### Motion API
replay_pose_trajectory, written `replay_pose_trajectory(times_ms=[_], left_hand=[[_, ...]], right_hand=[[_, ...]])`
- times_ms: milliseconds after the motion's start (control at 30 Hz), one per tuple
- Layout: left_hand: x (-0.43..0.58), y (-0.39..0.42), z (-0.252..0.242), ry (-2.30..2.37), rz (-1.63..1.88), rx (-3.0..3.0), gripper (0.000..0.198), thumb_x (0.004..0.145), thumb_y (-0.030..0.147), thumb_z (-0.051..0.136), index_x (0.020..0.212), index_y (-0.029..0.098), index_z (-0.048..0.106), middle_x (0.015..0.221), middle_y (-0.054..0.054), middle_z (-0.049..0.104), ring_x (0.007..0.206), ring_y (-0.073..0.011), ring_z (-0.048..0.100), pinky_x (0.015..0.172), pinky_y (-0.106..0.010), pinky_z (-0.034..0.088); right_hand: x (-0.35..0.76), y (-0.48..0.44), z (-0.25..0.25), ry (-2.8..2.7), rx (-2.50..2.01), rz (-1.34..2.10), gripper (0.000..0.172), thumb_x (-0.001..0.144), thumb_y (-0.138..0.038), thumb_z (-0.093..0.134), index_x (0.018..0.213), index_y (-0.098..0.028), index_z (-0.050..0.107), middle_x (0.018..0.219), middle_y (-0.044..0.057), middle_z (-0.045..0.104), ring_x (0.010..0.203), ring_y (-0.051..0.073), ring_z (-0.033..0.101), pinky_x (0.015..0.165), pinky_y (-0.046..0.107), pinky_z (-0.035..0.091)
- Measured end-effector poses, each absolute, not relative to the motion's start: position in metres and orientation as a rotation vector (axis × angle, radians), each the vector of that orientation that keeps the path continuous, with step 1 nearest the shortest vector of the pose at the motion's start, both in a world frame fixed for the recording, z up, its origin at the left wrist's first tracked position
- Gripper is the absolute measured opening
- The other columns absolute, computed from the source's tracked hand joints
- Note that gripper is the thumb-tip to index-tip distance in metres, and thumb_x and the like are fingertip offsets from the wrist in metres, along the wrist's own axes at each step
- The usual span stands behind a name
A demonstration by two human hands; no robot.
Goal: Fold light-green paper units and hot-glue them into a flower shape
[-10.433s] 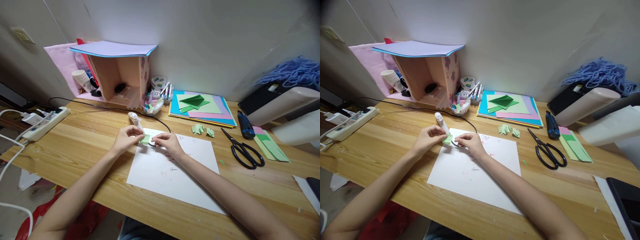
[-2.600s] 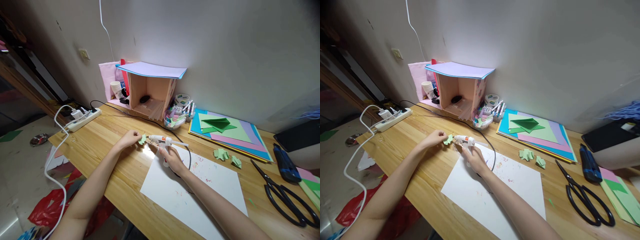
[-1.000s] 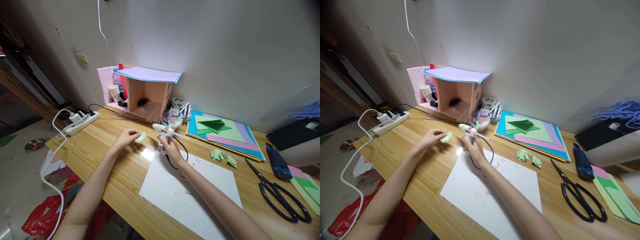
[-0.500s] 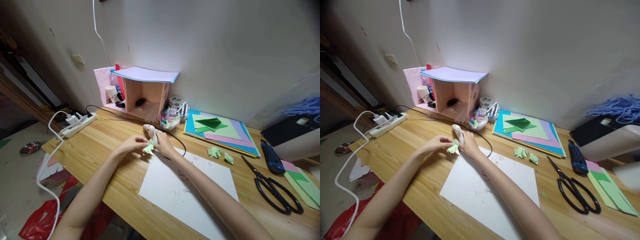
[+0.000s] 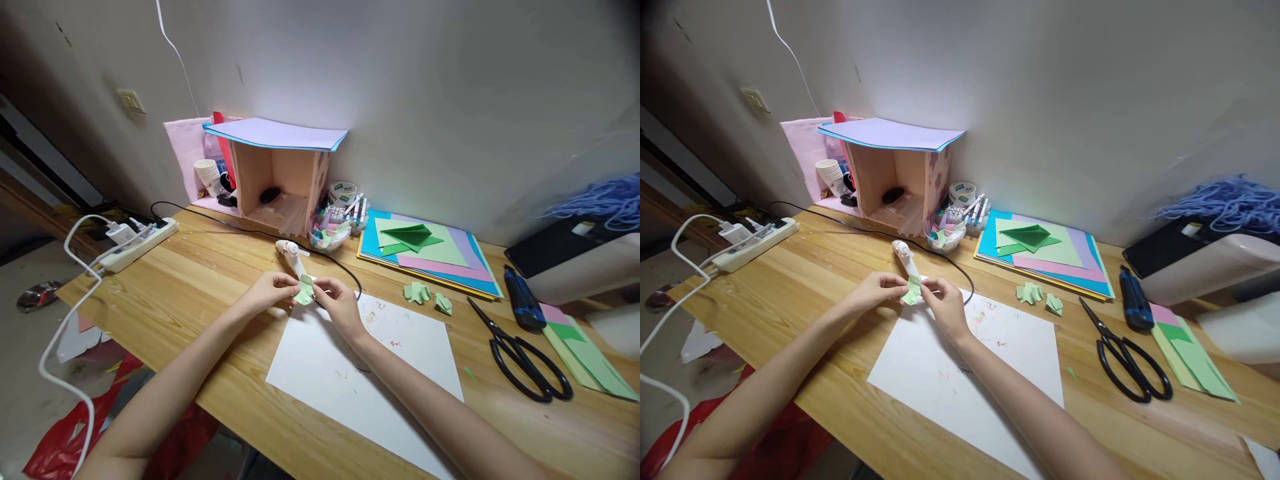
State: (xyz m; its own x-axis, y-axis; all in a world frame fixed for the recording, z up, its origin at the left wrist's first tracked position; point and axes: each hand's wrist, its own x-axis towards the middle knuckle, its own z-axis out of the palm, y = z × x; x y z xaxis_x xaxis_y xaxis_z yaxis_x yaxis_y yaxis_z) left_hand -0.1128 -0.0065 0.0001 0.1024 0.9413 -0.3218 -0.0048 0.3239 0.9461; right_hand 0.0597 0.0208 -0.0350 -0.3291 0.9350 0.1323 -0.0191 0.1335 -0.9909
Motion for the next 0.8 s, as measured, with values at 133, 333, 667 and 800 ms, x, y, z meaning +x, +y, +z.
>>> replay_pose_trajectory(times_ms=[133,333,667,800], left_hand=[[-0.112,-0.006,-0.002,1.267,0.890,0.999,0.039,0.056,0.039,0.075,0.081,0.010,0.067,0.080,-0.009,0.069,0.070,-0.0174,0.064,0.070,-0.031,0.052],[-0.111,-0.008,0.002,1.254,0.877,1.009,0.038,0.059,0.038,0.074,0.085,0.011,0.067,0.084,-0.009,0.069,0.077,-0.0195,0.065,0.075,-0.032,0.050],[-0.116,-0.006,-0.001,1.179,0.868,0.977,0.044,0.057,0.026,0.076,0.095,0.009,0.063,0.090,-0.011,0.069,0.083,-0.0206,0.065,0.081,-0.032,0.048],[-0.115,-0.006,0.002,1.186,0.873,0.977,0.043,0.056,0.025,0.076,0.094,0.008,0.063,0.085,-0.010,0.069,0.079,-0.0196,0.065,0.078,-0.031,0.048]], right_hand=[[0.061,0.020,-0.035,-1.468,-0.930,1.368,0.025,0.075,-0.038,0.061,0.085,-0.016,0.065,0.084,0.006,0.067,0.070,0.015,0.062,0.064,0.028,0.051],[0.063,0.018,-0.035,-1.477,-0.990,1.297,0.025,0.071,-0.037,0.064,0.083,-0.016,0.067,0.085,0.007,0.068,0.071,0.017,0.063,0.065,0.030,0.053],[0.072,0.022,-0.032,-1.800,-0.871,0.899,0.018,0.080,-0.025,0.055,0.089,-0.022,0.070,0.088,0.005,0.070,0.081,0.019,0.063,0.073,0.032,0.050],[0.076,0.025,-0.032,-2.010,-0.769,0.693,0.020,0.084,-0.021,0.050,0.093,-0.023,0.068,0.087,0.004,0.069,0.081,0.019,0.062,0.075,0.033,0.048]])
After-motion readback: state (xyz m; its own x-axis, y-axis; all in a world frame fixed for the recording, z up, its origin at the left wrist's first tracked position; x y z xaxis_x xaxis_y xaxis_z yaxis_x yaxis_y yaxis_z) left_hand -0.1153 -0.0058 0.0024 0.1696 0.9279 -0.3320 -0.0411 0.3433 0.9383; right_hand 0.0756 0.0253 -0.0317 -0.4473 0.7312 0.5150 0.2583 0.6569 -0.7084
